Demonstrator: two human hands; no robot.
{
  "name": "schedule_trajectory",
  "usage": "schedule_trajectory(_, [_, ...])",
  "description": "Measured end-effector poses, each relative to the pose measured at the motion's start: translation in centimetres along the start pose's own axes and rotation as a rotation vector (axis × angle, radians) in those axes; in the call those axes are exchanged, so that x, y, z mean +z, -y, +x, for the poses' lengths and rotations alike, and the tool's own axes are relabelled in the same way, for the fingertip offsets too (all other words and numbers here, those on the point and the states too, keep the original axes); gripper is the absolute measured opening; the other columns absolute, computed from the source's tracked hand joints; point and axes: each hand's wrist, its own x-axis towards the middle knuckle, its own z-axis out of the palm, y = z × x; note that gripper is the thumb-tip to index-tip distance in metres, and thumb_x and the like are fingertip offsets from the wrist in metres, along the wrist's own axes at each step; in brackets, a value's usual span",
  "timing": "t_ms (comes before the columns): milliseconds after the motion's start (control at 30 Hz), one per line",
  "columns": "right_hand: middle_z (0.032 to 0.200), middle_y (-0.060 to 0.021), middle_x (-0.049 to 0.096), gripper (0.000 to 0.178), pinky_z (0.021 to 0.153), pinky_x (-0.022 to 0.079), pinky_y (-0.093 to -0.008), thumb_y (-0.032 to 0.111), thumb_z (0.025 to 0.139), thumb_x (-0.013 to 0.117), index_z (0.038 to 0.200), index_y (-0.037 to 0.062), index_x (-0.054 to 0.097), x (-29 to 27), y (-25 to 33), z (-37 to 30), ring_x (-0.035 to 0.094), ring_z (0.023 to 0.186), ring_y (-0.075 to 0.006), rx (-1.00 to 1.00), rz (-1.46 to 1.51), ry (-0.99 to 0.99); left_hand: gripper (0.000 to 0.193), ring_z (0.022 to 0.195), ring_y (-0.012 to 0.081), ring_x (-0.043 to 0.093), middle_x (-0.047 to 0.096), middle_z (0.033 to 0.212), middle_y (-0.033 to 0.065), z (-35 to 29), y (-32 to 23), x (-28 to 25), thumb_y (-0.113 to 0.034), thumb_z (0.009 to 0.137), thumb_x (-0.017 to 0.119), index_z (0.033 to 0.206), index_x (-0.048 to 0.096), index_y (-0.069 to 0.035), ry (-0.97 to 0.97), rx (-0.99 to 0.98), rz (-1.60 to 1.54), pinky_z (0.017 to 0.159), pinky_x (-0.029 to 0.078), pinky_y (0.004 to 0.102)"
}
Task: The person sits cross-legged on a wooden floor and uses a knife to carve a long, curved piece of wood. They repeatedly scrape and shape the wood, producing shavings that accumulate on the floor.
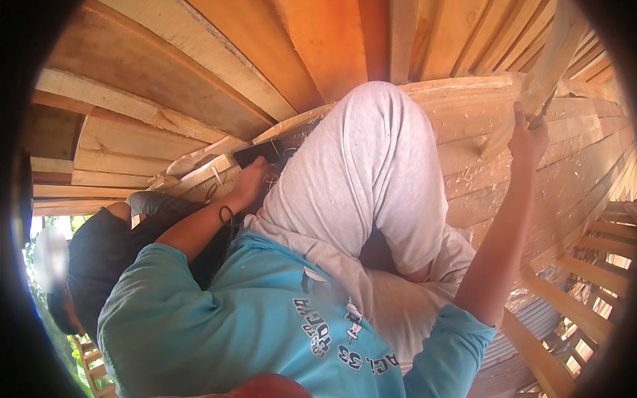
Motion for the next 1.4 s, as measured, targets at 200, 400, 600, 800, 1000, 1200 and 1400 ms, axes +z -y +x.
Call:
schedule_trajectory(200, [0.057,-0.0003,0.045,0.039,0.034,0.027,-0.0274,0.035,0.085,0.074,0.094,-0.0012,0.061,0.8,-1.4,2.0,0.038,0.037,-0.0098,-0.010,-0.048,-0.035,0.016,0.092,0.0346,0.062,0.057,0.096,0.0121,0.5,-0.4,0.1,-0.012,0.075,0.067,0.090,0.066,-0.005,-0.089,-0.017,0.064,0.074,0.050,0.0452])
schedule_trajectory(400, [0.053,0.0006,0.047,0.039,0.037,0.034,-0.0242,0.037,0.086,0.074,0.079,0.0086,0.048,0.7,-0.8,0.8,0.043,0.037,-0.0098,-0.008,-0.019,0.035,0.017,0.089,0.0367,0.064,0.063,0.093,0.0158,0.6,1.9,0.9,-0.019,0.078,0.070,0.088,0.068,-0.005,0.023,-0.108,0.039,0.075,0.050,0.0462])
schedule_trajectory(600, [0.063,-0.0074,0.063,0.036,0.039,0.036,-0.0222,0.037,0.089,0.071,0.086,0.0064,0.052,0.4,0.2,-0.1,0.048,0.040,-0.0102,-0.022,0.062,0.073,0.025,0.093,0.0354,0.064,0.063,0.096,0.0135,0.3,3.0,-0.8,-0.021,0.077,0.073,0.096,0.068,-0.007,0.111,-0.118,0.010,0.077,0.051,0.0444])
schedule_trajectory(800, [0.083,-0.0157,0.072,0.043,0.035,0.027,-0.0202,0.041,0.093,0.064,0.109,0.0018,0.057,-0.8,0.1,0.2,0.051,0.041,-0.0076,0.026,0.047,0.139,0.043,0.102,0.0337,0.060,0.058,0.109,0.0111,-1.0,1.4,-2.2,-0.019,0.075,0.075,0.114,0.061,-0.010,0.049,-0.015,0.000,0.082,0.050,0.0433])
schedule_trajectory(1000, [0.086,-0.0151,0.073,0.046,0.035,0.028,-0.0195,0.042,0.094,0.062,0.116,0.0018,0.058,-1.0,0.1,-1.2,0.053,0.043,-0.0080,0.035,0.026,0.149,0.038,0.098,0.0357,0.059,0.059,0.104,0.0130,-2.2,2.3,0.2,-0.010,0.075,0.071,0.113,0.063,-0.009,-0.014,0.012,-0.089,0.082,0.049,0.0423])
schedule_trajectory(1200, [0.084,-0.0116,0.073,0.043,0.046,0.040,-0.0184,0.042,0.093,0.063,0.119,0.0075,0.066,-1.1,-0.6,-2.5,0.053,0.048,-0.0068,0.049,0.038,0.165,0.027,0.093,0.0377,0.061,0.062,0.092,0.0170,-2.1,4.1,0.7,-0.001,0.073,0.066,0.100,0.069,-0.005,0.025,0.017,-0.133,0.079,0.050,0.0419])
schedule_trajectory(1400, [0.085,-0.0125,0.073,0.042,0.044,0.039,-0.0183,0.041,0.094,0.062,0.117,0.0064,0.064,-1.7,-0.5,-3.6,0.052,0.047,-0.0063,0.093,0.081,0.131,0.021,0.090,0.0364,0.064,0.066,0.092,0.0187,-2.0,5.3,-0.2,0.002,0.072,0.067,0.093,0.071,-0.001,0.019,0.035,-0.162,0.078,0.051,0.0404])
